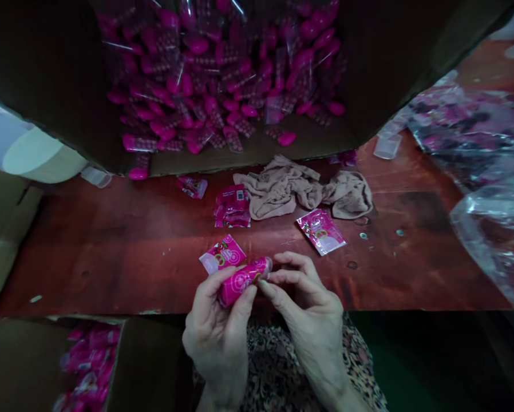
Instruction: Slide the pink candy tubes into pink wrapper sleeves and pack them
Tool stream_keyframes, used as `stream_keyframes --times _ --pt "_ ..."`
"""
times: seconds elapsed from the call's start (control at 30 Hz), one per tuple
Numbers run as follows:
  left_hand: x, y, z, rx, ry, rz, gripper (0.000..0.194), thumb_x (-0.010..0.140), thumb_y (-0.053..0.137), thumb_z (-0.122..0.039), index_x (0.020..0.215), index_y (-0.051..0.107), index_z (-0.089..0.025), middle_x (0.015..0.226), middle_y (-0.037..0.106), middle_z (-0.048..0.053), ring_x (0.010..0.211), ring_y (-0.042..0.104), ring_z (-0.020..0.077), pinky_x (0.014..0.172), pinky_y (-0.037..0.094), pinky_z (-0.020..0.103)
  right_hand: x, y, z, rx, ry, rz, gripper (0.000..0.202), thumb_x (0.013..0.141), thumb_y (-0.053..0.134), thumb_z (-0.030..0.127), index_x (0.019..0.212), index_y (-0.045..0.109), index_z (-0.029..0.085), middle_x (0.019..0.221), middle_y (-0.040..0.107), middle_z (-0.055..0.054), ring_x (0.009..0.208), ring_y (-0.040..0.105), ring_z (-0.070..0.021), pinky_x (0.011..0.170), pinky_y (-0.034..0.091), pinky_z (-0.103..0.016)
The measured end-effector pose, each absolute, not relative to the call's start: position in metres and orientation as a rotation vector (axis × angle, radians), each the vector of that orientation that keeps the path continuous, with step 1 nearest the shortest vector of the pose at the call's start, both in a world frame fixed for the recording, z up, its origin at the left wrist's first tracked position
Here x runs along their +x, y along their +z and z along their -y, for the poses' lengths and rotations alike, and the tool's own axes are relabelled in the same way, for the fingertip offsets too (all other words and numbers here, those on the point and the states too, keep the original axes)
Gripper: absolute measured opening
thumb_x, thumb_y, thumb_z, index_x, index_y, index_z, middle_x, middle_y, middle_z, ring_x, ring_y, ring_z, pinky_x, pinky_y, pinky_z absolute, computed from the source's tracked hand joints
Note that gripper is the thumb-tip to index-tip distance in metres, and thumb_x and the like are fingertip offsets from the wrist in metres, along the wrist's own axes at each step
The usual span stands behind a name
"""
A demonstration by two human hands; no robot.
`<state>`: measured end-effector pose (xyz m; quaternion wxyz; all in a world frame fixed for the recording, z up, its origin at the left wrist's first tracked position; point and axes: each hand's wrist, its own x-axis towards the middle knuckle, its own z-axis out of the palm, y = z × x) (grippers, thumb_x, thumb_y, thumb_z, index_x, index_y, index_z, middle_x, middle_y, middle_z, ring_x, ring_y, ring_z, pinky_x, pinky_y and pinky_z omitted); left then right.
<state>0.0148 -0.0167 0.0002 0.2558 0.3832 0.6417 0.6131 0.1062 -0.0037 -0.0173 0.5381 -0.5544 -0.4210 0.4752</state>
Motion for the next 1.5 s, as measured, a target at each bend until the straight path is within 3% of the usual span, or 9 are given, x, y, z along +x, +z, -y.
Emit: stream_keyframes --times 0.2,0.47,0.63,0.77,0.93,1.07,1.17,1.33,1.5 --pt "0.013 -0.005 0.021 1.199 1.587 -1.689 0.039 0.07 0.066 -0.002 0.099 0.063 -0.028 0.092 0.071 -0.008 0.08 0.067 0.0072 0.077 0.052 0.014 0.109 -0.018 0.0 -1.313 1.179 0.998 0.008 0.075 0.069 0.026 0.069 0.064 0.023 0.098 0.051 -0.001 0.095 0.051 -0.018 0.083 0.041 -0.034" --pt "0.016 0.003 0.013 0.914 1.566 -1.72 0.022 0.068 0.07 -0.012 0.087 0.065 -0.022 0.076 0.072 -0.004 0.068 0.067 0.0101 0.066 0.053 0.016 0.121 -0.014 -0.006 -1.241 1.327 1.167 0.015 0.083 0.057 0.027 0.07 0.052 0.02 0.108 0.047 -0.004 0.105 0.046 -0.0216 0.09 0.038 -0.037" --pt "0.02 0.005 0.014 0.797 1.57 -1.734 0.024 0.063 0.073 -0.015 0.085 0.065 -0.019 0.073 0.072 -0.002 0.062 0.066 0.0117 0.059 0.053 0.018 0.117 -0.014 -0.003 -1.191 1.418 0.978 0.015 0.081 0.059 0.028 0.069 0.054 0.02 0.107 0.048 -0.003 0.099 0.049 -0.0186 0.082 0.041 -0.03" --pt "0.013 0.004 0.015 0.745 1.619 -1.65 0.025 0.063 0.074 -0.015 0.086 0.064 -0.018 0.07 0.071 -0.002 0.059 0.066 0.0106 0.057 0.053 0.017 0.111 -0.01 0.004 -1.129 1.378 0.808 0.014 0.084 0.056 0.026 0.072 0.054 0.021 0.101 0.049 -0.001 0.087 0.05 -0.014 0.072 0.043 -0.024" --pt "-0.009 0.001 0.012 0.543 1.73 -1.673 0.024 0.066 0.072 -0.016 0.087 0.061 -0.016 0.069 0.067 -0.002 0.056 0.063 0.0104 0.055 0.054 0.02 0.119 -0.002 0.005 -1.194 1.174 0.766 0.013 0.087 0.054 0.024 0.074 0.054 0.022 0.1 0.05 -0.001 0.09 0.049 -0.0139 0.077 0.04 -0.025" --pt "-0.014 0.003 0.013 0.509 1.731 -1.647 0.025 0.065 0.073 -0.017 0.087 0.061 -0.015 0.07 0.066 -0.001 0.057 0.063 0.0118 0.053 0.055 0.021 0.114 0.003 0.006 -1.21 1.088 1.064 0.02 0.09 0.046 0.022 0.08 0.063 0.024 0.097 0.053 -0.003 0.093 0.051 -0.0166 0.078 0.042 -0.029" --pt "-0.01 0.004 0.016 0.563 1.731 -1.617 0.024 0.066 0.073 -0.016 0.087 0.062 -0.016 0.069 0.068 -0.001 0.055 0.063 0.01 0.053 0.055 0.019 0.101 0.003 0.007 -1.219 0.996 1.273 0.015 0.087 0.052 0.021 0.088 0.066 0.026 0.096 0.057 -0.004 0.094 0.052 -0.0198 0.079 0.045 -0.034" --pt "-0.003 0.003 0.025 0.676 1.77 -1.645 0.025 0.066 0.072 -0.012 0.089 0.064 -0.018 0.074 0.07 -0.002 0.062 0.066 0.0098 0.061 0.055 0.017 0.087 -0.003 0.01 -1.254 0.872 1.291 0.013 0.075 0.067 0.017 0.085 0.066 0.025 0.092 0.059 -0.004 0.091 0.053 -0.021 0.077 0.047 -0.037" --pt "0.004 0.004 0.031 0.831 1.776 -1.782 0.026 0.065 0.072 -0.009 0.088 0.064 -0.019 0.078 0.07 -0.003 0.068 0.067 0.0099 0.065 0.054 0.015 0.082 -0.006 0.013 -1.265 1.073 1.081 0.005 0.075 0.068 0.021 0.077 0.063 0.022 0.091 0.056 -0.003 0.088 0.055 -0.0196 0.076 0.048 -0.036"
